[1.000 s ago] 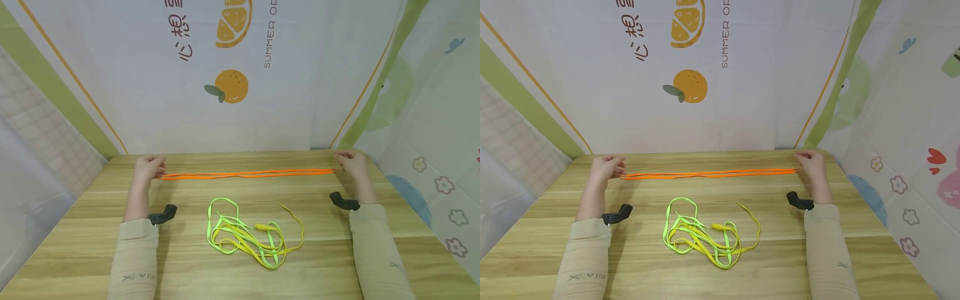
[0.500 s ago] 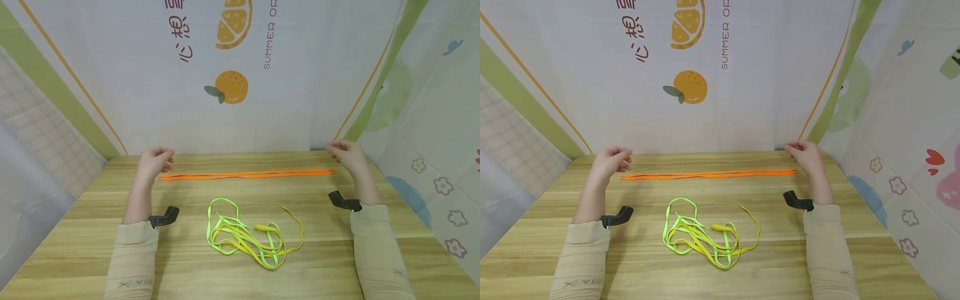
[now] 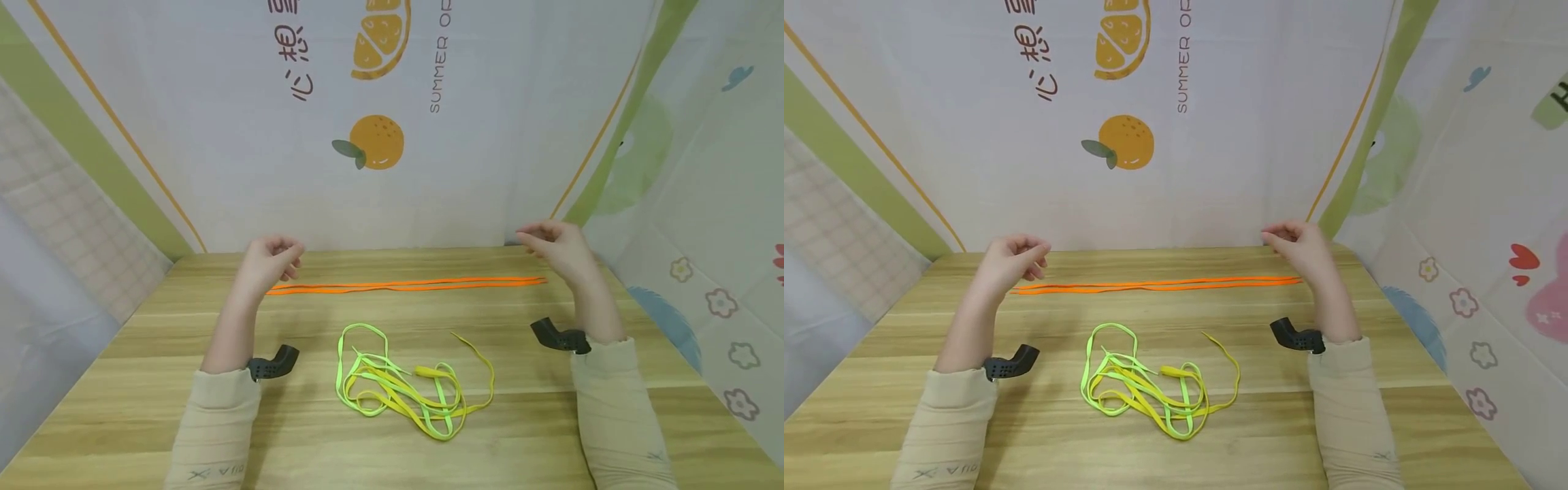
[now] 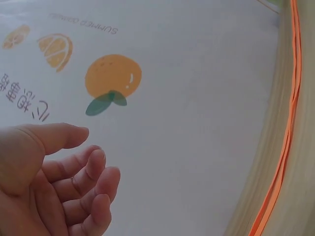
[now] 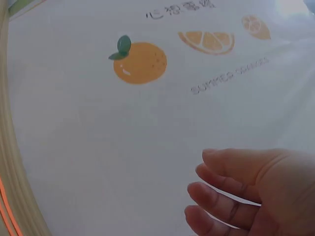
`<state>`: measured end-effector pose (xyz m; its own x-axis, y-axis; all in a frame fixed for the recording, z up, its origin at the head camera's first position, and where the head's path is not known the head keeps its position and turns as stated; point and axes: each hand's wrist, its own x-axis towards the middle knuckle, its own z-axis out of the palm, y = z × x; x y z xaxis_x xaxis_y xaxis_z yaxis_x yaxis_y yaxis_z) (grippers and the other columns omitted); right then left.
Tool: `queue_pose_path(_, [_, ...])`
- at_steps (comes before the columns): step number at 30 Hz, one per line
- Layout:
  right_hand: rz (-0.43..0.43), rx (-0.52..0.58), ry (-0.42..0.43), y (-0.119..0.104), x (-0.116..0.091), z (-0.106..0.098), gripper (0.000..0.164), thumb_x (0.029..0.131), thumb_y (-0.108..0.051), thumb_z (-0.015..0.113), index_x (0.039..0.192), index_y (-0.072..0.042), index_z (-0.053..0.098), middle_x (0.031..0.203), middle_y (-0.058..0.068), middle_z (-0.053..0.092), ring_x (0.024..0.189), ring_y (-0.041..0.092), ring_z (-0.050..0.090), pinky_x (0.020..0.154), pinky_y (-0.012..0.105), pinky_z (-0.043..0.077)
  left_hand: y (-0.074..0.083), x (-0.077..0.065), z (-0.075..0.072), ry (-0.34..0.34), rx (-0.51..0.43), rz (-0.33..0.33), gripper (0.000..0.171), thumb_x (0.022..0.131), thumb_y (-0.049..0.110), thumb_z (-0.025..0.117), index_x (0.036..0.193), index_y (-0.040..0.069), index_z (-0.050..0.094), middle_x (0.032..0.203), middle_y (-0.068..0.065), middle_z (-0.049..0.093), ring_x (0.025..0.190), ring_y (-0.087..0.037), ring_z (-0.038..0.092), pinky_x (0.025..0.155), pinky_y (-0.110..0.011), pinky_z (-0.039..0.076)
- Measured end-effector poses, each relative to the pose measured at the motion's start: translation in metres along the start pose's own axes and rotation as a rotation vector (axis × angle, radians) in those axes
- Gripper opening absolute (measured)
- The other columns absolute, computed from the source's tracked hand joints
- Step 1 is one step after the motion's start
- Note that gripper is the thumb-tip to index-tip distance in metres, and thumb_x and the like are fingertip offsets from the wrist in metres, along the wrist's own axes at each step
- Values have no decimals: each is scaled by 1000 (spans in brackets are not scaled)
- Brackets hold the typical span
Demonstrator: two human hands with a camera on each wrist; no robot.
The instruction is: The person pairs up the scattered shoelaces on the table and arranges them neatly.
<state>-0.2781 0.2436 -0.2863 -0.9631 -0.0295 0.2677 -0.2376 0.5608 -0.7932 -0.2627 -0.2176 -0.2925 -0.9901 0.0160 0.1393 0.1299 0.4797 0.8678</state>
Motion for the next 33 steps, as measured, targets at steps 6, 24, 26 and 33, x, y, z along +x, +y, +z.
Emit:
queue_pose_path(6, [-63, -8, -52, -16, -5, 7, 37, 83, -41, 61, 104, -10, 63, 87, 7, 61, 81, 22, 53, 70, 32, 44, 3, -6, 6, -48, 38, 43, 36, 89, 34, 56, 107, 2, 57, 82, -14, 56, 63, -27, 59, 62, -34, 50])
queue_pose_path(24, [-214, -23, -325, -41, -18, 63, 21, 85, -26, 63, 98, -10, 64, 93, 4, 63, 84, 19, 57, 70, 36, 46, -8, -4, 30, -213, 180, 106, 22, 88, 23, 58, 93, 3, 63, 72, -12, 58, 55, -24, 59, 55, -35, 48])
queue_pose_path(26, [-212, -22, -343, -42, -18, 70, 17, 85, -24, 63, 96, -12, 65, 92, 3, 63, 83, 19, 58, 70, 36, 46, -12, -2, 32, -241, 178, 98, 22, 87, 22, 59, 93, 1, 63, 72, -14, 59, 57, -28, 59, 57, -37, 49])
queue_pose_path(33, [-220, -35, -393, -38, -18, 94, 17, 83, -28, 65, 94, -15, 67, 86, -4, 64, 78, 18, 58, 68, 35, 46, -28, 6, 38, -336, 178, 43, 28, 88, 21, 58, 99, -4, 62, 76, -18, 59, 66, -39, 59, 64, -46, 49])
